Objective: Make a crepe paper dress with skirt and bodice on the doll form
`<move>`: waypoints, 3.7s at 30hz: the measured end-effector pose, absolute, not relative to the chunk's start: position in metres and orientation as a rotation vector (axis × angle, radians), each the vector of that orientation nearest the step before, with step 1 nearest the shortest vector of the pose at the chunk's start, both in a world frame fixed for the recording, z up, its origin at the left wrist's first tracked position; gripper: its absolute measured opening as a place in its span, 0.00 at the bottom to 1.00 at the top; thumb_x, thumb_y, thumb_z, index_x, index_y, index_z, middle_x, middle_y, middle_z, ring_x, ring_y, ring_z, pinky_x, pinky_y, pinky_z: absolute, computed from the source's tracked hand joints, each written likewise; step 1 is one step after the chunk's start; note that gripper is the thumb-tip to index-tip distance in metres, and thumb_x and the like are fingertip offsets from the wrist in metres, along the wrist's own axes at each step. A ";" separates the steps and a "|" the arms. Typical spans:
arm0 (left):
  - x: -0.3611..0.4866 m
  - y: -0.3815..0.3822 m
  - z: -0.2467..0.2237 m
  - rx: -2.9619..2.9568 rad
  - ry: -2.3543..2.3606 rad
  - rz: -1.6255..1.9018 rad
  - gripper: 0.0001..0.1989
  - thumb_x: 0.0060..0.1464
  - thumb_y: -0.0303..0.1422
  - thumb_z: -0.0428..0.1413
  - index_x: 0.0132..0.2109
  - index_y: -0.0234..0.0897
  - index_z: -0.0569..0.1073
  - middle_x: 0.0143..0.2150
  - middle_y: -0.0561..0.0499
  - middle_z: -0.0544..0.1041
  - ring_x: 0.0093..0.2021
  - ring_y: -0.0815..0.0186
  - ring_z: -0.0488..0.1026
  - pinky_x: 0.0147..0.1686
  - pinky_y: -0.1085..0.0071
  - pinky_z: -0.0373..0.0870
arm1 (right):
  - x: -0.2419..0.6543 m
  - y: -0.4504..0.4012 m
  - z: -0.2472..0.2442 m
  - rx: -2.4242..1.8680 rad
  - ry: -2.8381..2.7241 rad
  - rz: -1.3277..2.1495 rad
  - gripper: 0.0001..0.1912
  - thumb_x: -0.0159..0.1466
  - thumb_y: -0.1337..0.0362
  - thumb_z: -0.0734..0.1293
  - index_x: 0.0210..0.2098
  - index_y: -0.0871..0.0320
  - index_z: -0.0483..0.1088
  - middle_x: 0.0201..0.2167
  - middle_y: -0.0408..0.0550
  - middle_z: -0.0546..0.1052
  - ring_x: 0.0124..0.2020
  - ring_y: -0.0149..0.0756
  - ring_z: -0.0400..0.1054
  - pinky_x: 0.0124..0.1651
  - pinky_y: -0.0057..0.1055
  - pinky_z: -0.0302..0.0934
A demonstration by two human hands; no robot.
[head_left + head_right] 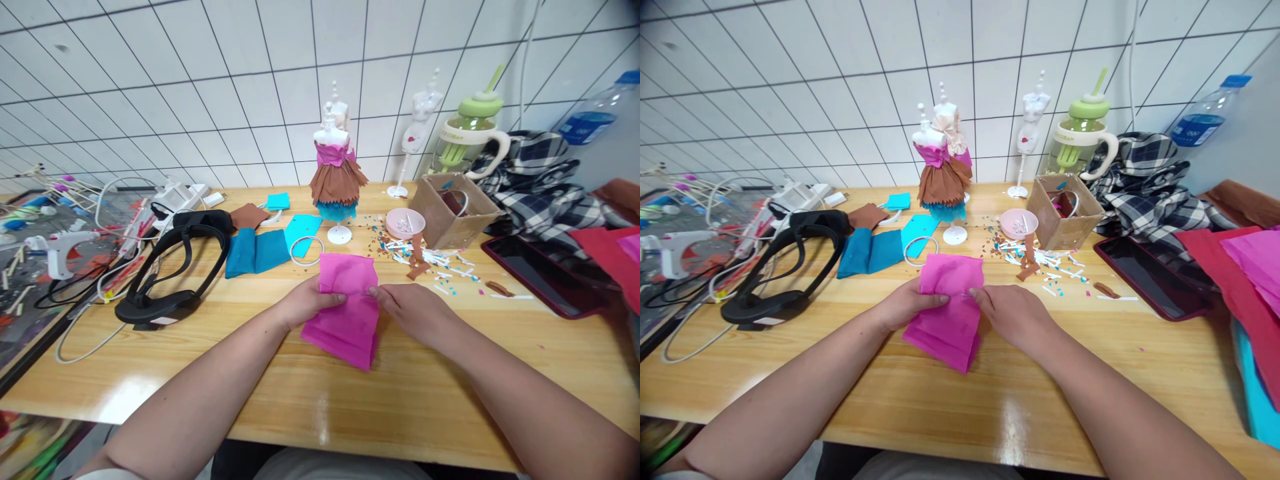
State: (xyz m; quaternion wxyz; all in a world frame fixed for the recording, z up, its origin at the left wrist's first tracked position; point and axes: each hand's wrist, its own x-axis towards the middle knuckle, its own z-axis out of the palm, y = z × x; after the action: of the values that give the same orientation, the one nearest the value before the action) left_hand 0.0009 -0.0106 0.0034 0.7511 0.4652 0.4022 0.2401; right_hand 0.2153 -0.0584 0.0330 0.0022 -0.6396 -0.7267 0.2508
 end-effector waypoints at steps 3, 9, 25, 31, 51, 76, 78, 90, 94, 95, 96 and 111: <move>0.001 -0.011 0.004 1.011 0.874 0.519 0.21 0.43 0.33 0.68 0.45 0.34 0.76 0.43 0.46 0.81 0.41 0.58 0.77 0.45 0.61 0.71 | 0.215 -0.058 0.032 -1.992 -2.291 0.785 0.27 0.71 0.49 0.47 0.33 0.53 0.71 0.36 0.49 0.80 0.40 0.43 0.73 0.35 0.30 0.54; 0.001 -0.010 0.004 0.993 0.872 0.522 0.19 0.43 0.31 0.67 0.45 0.35 0.77 0.43 0.47 0.81 0.40 0.59 0.77 0.46 0.62 0.70 | 0.215 -0.058 0.032 -1.973 -2.274 0.795 0.28 0.71 0.49 0.46 0.33 0.54 0.70 0.35 0.49 0.80 0.38 0.42 0.73 0.35 0.30 0.54; 0.002 -0.011 0.008 1.021 0.830 0.480 0.23 0.43 0.33 0.68 0.48 0.35 0.77 0.47 0.45 0.80 0.47 0.55 0.76 0.51 0.59 0.68 | 0.214 -0.058 0.031 -1.952 -2.269 0.785 0.28 0.71 0.48 0.46 0.33 0.54 0.70 0.36 0.49 0.80 0.40 0.43 0.73 0.37 0.31 0.55; 0.003 -0.010 0.011 1.138 0.826 0.461 0.26 0.43 0.33 0.67 0.52 0.35 0.75 0.51 0.43 0.79 0.50 0.53 0.76 0.51 0.59 0.69 | 0.210 -0.058 0.030 -1.953 -2.275 0.778 0.28 0.71 0.49 0.45 0.32 0.54 0.69 0.35 0.49 0.80 0.39 0.41 0.73 0.36 0.30 0.54; 0.008 -0.012 0.007 1.415 1.003 0.581 0.25 0.41 0.34 0.68 0.49 0.35 0.75 0.48 0.46 0.80 0.48 0.55 0.76 0.46 0.62 0.74 | 0.207 -0.060 0.029 -1.998 -2.309 0.744 0.26 0.71 0.49 0.47 0.35 0.53 0.71 0.36 0.48 0.80 0.40 0.43 0.74 0.34 0.31 0.52; 0.008 -0.012 0.006 1.511 1.017 0.562 0.25 0.41 0.34 0.67 0.49 0.34 0.75 0.48 0.45 0.80 0.47 0.54 0.77 0.47 0.61 0.73 | 0.207 -0.060 0.027 -1.961 -2.265 0.815 0.28 0.71 0.49 0.46 0.34 0.54 0.72 0.35 0.49 0.80 0.39 0.41 0.73 0.35 0.30 0.54; 0.008 -0.012 0.007 1.526 1.018 0.569 0.26 0.41 0.33 0.67 0.50 0.35 0.75 0.48 0.45 0.80 0.48 0.54 0.77 0.47 0.61 0.72 | 0.208 -0.060 0.027 -1.940 -2.252 0.826 0.29 0.71 0.48 0.46 0.34 0.54 0.71 0.35 0.49 0.80 0.38 0.40 0.73 0.35 0.29 0.53; 0.008 -0.012 0.008 1.616 1.025 0.521 0.23 0.42 0.33 0.66 0.48 0.34 0.75 0.48 0.46 0.80 0.48 0.55 0.76 0.48 0.60 0.72 | 0.200 -0.061 0.026 -1.941 -2.289 0.794 0.28 0.71 0.49 0.46 0.34 0.54 0.72 0.35 0.49 0.80 0.37 0.41 0.73 0.33 0.30 0.52; 0.009 -0.012 0.008 1.618 1.011 0.521 0.22 0.42 0.32 0.66 0.47 0.34 0.76 0.47 0.46 0.80 0.47 0.55 0.76 0.48 0.61 0.72 | 0.200 -0.060 0.027 -1.966 -2.302 0.776 0.27 0.72 0.50 0.47 0.35 0.54 0.73 0.35 0.49 0.80 0.38 0.41 0.73 0.33 0.30 0.52; 0.009 -0.012 0.008 1.617 1.013 0.519 0.21 0.42 0.32 0.66 0.47 0.34 0.76 0.47 0.46 0.80 0.47 0.55 0.77 0.47 0.61 0.73 | 0.200 -0.060 0.027 -1.970 -2.304 0.770 0.27 0.72 0.50 0.47 0.35 0.54 0.73 0.35 0.49 0.80 0.38 0.41 0.73 0.33 0.30 0.52; 0.009 -0.012 0.008 1.615 1.018 0.517 0.21 0.42 0.32 0.66 0.46 0.34 0.76 0.47 0.46 0.80 0.47 0.55 0.77 0.47 0.61 0.73 | 0.199 -0.060 0.027 -1.971 -2.304 0.766 0.27 0.71 0.50 0.48 0.35 0.54 0.73 0.35 0.49 0.80 0.38 0.41 0.73 0.33 0.30 0.52; 0.009 -0.014 0.009 1.601 1.017 0.488 0.23 0.42 0.33 0.66 0.47 0.33 0.75 0.47 0.45 0.80 0.47 0.55 0.76 0.47 0.59 0.73 | 0.195 -0.062 0.028 -1.952 -2.283 0.801 0.26 0.72 0.50 0.48 0.33 0.55 0.70 0.36 0.48 0.80 0.39 0.40 0.73 0.34 0.29 0.53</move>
State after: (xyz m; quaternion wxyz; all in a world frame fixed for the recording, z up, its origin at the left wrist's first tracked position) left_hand 0.0087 -0.0145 0.0086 0.5577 0.6785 0.4311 0.2070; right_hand 0.1952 -0.0619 0.0284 0.0166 -0.6278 -0.7343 0.2576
